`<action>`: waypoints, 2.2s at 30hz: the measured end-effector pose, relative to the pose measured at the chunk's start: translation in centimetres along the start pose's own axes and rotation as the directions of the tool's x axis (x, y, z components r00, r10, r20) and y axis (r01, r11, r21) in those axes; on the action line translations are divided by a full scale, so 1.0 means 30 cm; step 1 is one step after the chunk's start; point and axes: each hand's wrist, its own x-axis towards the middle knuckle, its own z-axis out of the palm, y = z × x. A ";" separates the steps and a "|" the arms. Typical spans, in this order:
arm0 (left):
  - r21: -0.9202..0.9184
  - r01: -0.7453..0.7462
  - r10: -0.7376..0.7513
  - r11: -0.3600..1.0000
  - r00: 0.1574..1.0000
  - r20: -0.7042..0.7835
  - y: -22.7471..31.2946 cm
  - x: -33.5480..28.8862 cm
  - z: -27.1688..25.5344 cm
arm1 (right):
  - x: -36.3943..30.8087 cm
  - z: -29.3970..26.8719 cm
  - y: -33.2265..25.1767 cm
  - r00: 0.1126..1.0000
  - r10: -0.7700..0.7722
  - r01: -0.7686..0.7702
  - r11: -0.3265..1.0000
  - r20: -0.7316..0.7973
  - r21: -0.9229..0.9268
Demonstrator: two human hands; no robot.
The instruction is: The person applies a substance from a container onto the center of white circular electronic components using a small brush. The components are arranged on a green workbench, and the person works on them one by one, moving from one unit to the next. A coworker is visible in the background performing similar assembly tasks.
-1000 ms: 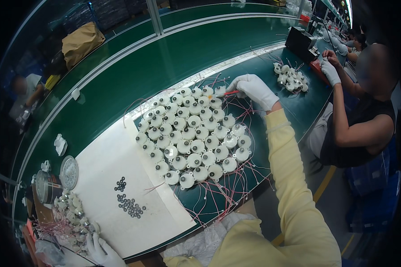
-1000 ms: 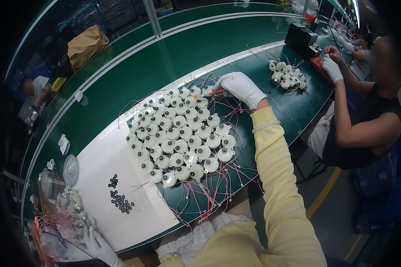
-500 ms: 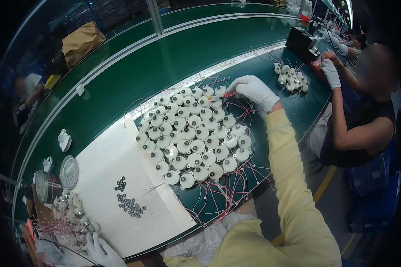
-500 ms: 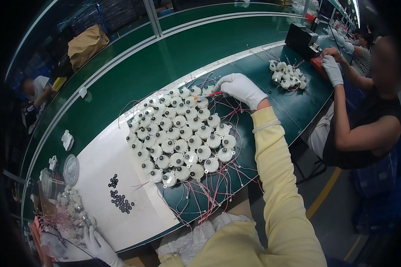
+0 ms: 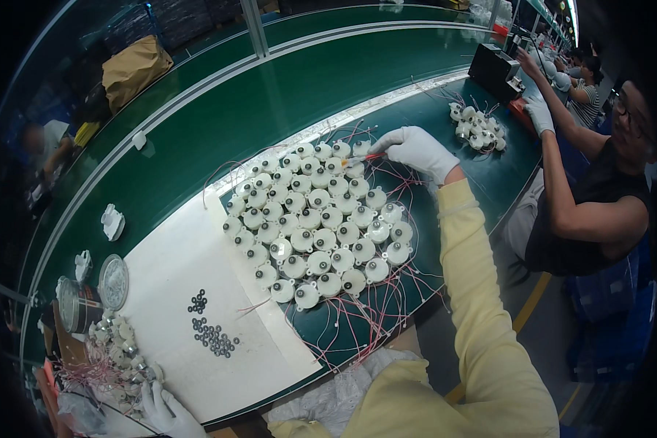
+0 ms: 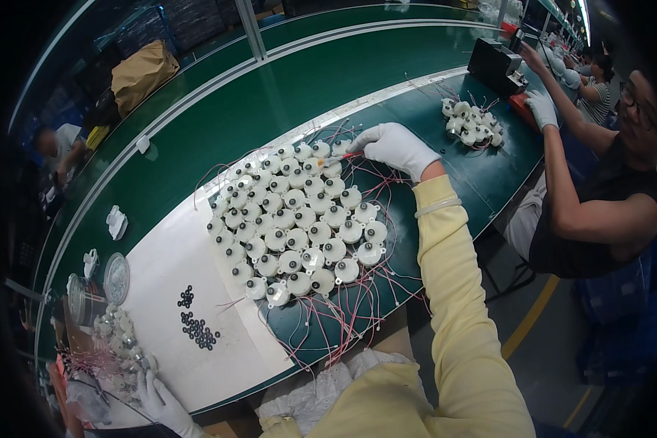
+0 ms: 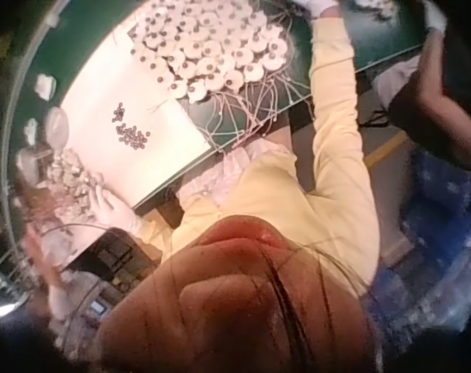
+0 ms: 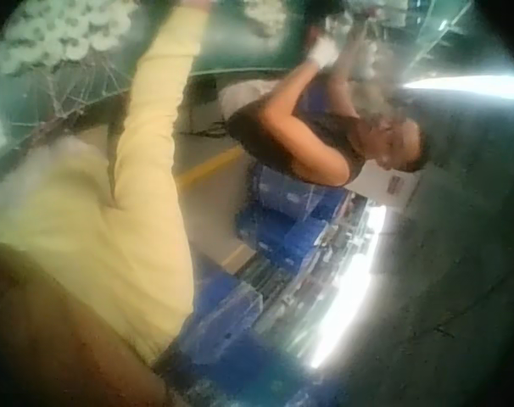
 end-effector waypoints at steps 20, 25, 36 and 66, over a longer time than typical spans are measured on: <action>0.026 0.000 0.000 1.000 1.000 0.007 -0.004 -0.001 0.001 | -0.026 0.002 -0.045 0.996 -0.067 0.056 0.986 -0.066 -0.158; 0.042 -0.007 0.006 0.999 1.000 0.013 0.001 0.001 0.000 | -0.024 0.007 -0.068 0.980 -0.106 0.077 0.983 -0.169 -0.166; 0.005 -0.018 0.018 1.000 1.000 -0.003 -0.012 -0.005 0.007 | -0.026 0.024 -0.092 0.970 -0.105 0.113 0.993 -0.219 0.025; 0.021 0.007 -0.008 1.000 1.000 0.010 0.012 0.004 0.000 | -0.083 0.077 -0.198 0.782 -0.598 0.096 0.392 -0.174 -0.915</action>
